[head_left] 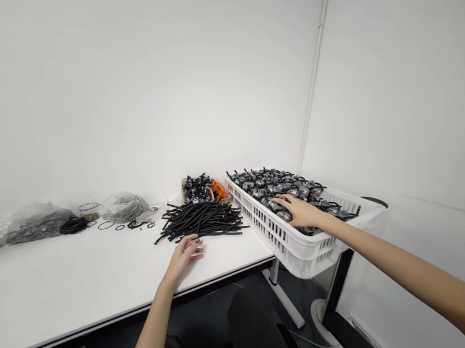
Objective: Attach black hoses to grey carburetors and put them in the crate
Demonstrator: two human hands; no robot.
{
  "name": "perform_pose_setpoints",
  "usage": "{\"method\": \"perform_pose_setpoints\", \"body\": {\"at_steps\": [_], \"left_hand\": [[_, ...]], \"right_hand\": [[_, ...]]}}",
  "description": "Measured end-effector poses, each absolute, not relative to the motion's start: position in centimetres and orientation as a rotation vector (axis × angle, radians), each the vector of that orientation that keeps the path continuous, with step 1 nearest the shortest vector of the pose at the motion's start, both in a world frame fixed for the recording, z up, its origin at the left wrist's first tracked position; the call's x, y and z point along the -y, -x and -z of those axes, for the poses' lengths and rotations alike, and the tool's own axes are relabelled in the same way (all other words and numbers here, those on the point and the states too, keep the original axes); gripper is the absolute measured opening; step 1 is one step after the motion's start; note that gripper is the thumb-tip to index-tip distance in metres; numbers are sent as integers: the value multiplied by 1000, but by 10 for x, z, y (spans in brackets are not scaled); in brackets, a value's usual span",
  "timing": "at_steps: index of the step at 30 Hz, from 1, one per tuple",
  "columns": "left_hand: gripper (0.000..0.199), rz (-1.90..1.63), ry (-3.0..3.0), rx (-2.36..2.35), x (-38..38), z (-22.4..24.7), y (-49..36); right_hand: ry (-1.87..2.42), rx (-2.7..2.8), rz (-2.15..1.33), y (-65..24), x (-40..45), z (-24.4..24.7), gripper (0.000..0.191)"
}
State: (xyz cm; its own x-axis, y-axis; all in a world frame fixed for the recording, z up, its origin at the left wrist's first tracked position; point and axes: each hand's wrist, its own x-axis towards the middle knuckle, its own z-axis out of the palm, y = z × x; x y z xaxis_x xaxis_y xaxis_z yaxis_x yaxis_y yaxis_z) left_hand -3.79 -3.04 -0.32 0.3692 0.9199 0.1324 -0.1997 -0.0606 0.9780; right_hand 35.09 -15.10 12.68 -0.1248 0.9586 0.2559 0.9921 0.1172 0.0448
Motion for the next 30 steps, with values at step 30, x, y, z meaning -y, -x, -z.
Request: {"method": "perform_pose_setpoints", "body": {"at_steps": [30], "left_hand": [[53, -1040, -1381, -800, 29, 1, 37]], "right_hand": [[1668, 2561, 93, -387, 154, -175, 73]]}}
